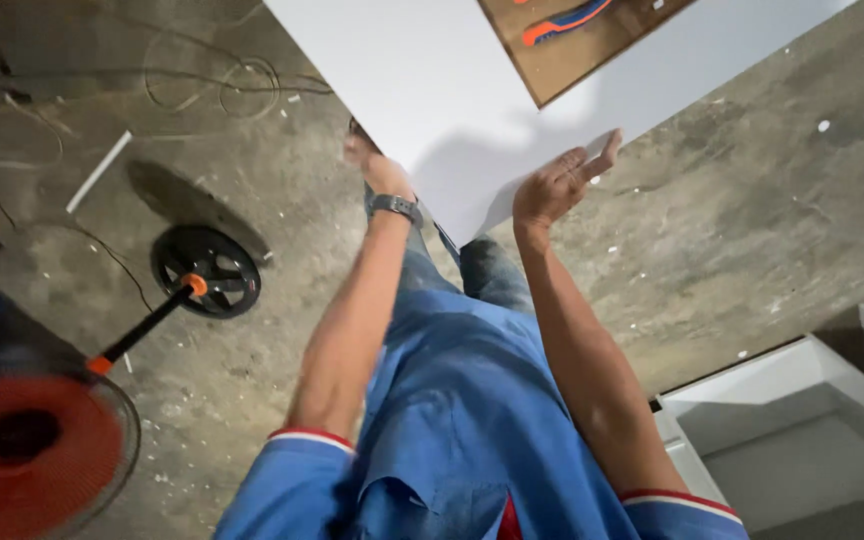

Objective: Trimming and fitting a white plastic or wooden trim piece to a larger white panel in a workshop.

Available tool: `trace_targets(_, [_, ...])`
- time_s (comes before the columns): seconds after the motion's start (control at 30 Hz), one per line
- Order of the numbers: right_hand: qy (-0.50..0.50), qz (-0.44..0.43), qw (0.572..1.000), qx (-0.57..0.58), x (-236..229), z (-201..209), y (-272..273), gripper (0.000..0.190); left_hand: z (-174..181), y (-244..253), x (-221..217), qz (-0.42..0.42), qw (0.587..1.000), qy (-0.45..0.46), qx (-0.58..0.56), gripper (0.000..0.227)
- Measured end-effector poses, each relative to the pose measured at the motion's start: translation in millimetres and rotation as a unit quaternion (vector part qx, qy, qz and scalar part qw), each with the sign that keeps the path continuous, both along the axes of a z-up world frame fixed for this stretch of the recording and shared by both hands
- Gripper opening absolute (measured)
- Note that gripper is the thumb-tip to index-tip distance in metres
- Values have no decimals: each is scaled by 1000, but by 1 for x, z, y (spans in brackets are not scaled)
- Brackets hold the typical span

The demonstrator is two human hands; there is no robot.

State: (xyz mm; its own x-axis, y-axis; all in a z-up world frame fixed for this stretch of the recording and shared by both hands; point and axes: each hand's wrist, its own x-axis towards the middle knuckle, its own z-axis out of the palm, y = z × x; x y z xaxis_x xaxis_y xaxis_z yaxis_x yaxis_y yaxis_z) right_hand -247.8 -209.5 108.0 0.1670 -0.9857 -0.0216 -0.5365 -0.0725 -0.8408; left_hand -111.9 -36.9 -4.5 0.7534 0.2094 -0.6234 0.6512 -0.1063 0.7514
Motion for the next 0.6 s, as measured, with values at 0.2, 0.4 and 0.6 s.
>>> trace_targets(0.2, [-38,-14,999,22,10,3,0,49,3,36,21,153,983,34,-92,81])
trace_targets(0.4, [-20,1,1000,2,4,5,-2,48,-21,3,-32,111,986,15,-124,86])
trace_targets(0.6, [-37,-21,999,7,7,1,-4,49,-10,8,-56,154,961,64,-219,85])
